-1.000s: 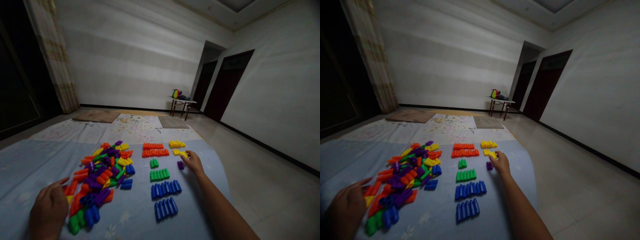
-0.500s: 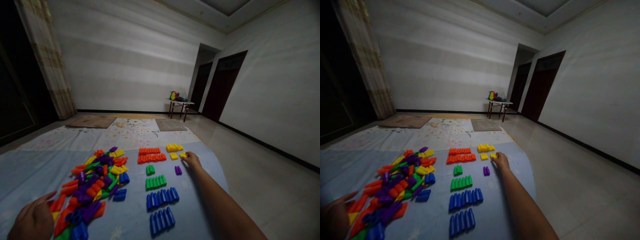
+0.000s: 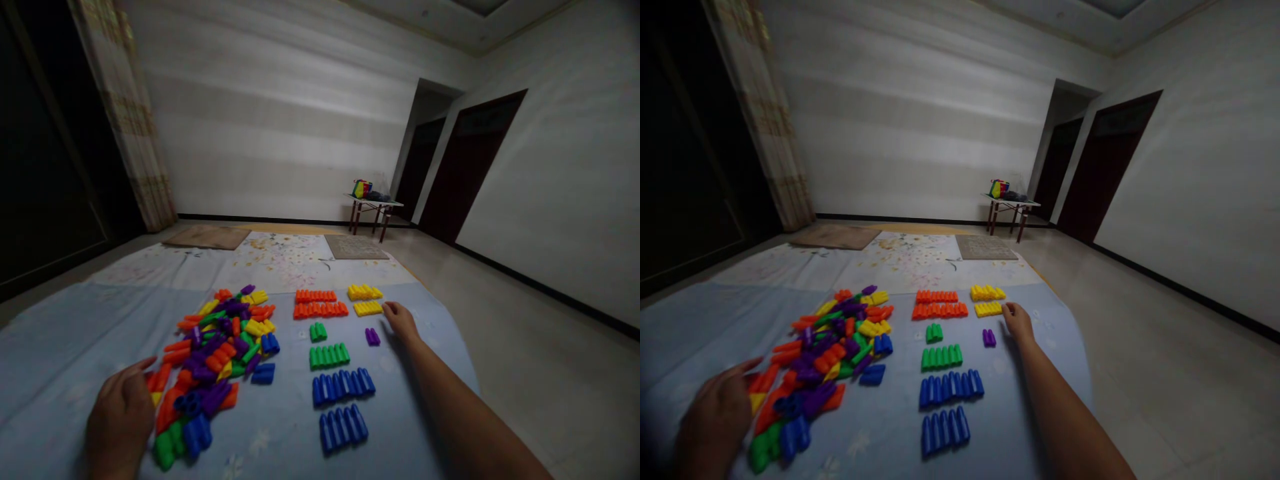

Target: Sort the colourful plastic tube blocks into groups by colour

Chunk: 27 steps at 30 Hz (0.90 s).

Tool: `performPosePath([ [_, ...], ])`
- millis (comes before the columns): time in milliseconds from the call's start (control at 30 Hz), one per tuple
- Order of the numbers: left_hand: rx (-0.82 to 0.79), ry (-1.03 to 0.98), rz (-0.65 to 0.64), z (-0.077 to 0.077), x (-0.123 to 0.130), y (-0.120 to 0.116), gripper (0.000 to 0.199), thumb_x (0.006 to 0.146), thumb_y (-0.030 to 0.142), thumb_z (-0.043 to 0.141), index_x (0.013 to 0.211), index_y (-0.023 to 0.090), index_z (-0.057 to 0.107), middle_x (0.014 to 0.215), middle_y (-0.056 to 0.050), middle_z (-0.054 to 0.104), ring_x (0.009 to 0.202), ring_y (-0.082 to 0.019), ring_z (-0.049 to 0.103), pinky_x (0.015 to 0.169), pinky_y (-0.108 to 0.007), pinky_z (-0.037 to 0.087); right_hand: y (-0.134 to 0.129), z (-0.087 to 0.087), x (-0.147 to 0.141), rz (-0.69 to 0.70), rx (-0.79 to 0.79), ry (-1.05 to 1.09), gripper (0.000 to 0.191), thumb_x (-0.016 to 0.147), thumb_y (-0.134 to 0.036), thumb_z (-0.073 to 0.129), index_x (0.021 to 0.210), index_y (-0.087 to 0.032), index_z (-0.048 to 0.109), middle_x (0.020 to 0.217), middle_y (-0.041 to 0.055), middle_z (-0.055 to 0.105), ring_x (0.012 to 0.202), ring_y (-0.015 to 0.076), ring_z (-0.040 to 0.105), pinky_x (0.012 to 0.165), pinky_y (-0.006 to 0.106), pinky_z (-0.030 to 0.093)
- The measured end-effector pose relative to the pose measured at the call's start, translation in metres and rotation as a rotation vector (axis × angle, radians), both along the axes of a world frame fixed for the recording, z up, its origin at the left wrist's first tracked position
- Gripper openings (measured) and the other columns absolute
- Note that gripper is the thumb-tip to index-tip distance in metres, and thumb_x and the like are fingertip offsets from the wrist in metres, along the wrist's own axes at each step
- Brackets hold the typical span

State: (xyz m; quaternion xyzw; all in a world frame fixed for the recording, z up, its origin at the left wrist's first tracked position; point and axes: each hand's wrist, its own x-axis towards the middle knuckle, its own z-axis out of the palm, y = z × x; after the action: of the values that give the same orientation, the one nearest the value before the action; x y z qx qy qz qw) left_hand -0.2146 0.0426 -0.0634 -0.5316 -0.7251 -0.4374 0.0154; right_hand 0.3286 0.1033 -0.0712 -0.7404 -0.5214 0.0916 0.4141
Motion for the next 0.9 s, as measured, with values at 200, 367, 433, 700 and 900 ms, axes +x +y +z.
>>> performPosePath([
  [200,0.020,0.014,-0.074,0.008,0.009,-0.005,0.040,0.079,0.032,0.022,0.089,0.016,0.057,0.098,-0.013,0.062,0.102,-0.023,0.054,0.094,-0.038,0.042,-0.025,-0.010,-0.014,-0.002,0.041,0.048,0.044,0.078,-0.044,0.042,0.098,-0.013,0.065,0.092,0.0114,0.068,0.084,0.0217,0.062,0.077,0.033,0.047],
  [367,0.027,0.054,-0.122,-0.003,0.009,-0.001,0.045,0.081,0.037,0.024,0.096,0.013,0.060,0.107,-0.015,0.061,0.110,-0.022,0.052,0.101,-0.037,0.038,-0.038,-0.021,-0.023,-0.039,0.094,-0.039,0.044,0.078,-0.043,0.040,0.096,-0.012,0.066,0.092,0.0131,0.067,0.084,0.0224,0.061,0.078,0.033,0.046],
  [433,0.018,0.063,-0.143,-0.006,0.011,0.000,0.048,0.082,0.038,0.024,0.101,0.012,0.059,0.112,-0.015,0.060,0.113,-0.022,0.051,0.104,-0.038,0.036,-0.040,-0.024,-0.025,-0.048,0.095,-0.086,0.043,0.079,-0.040,0.039,0.096,-0.011,0.066,0.092,0.0135,0.067,0.084,0.0226,0.061,0.078,0.032,0.045],
  [700,-0.028,0.203,-0.299,-0.014,0.018,0.007,0.039,0.077,0.030,0.031,0.093,0.019,0.064,0.106,-0.009,0.065,0.115,-0.022,0.051,0.100,-0.042,0.040,-0.037,-0.024,-0.025,-0.013,0.059,-0.189,0.040,0.079,-0.034,0.038,0.097,-0.010,0.066,0.092,0.0143,0.067,0.087,0.0229,0.060,0.082,0.032,0.043],
  [900,-0.059,0.223,-0.266,-0.023,0.040,0.009,0.036,0.075,0.023,0.032,0.096,0.018,0.062,0.119,-0.013,0.060,0.126,-0.029,0.039,0.099,-0.053,0.036,-0.036,-0.026,-0.025,-0.004,0.048,-0.192,0.040,0.080,-0.035,0.038,0.096,-0.010,0.066,0.093,0.0145,0.067,0.087,0.0230,0.060,0.083,0.032,0.043],
])
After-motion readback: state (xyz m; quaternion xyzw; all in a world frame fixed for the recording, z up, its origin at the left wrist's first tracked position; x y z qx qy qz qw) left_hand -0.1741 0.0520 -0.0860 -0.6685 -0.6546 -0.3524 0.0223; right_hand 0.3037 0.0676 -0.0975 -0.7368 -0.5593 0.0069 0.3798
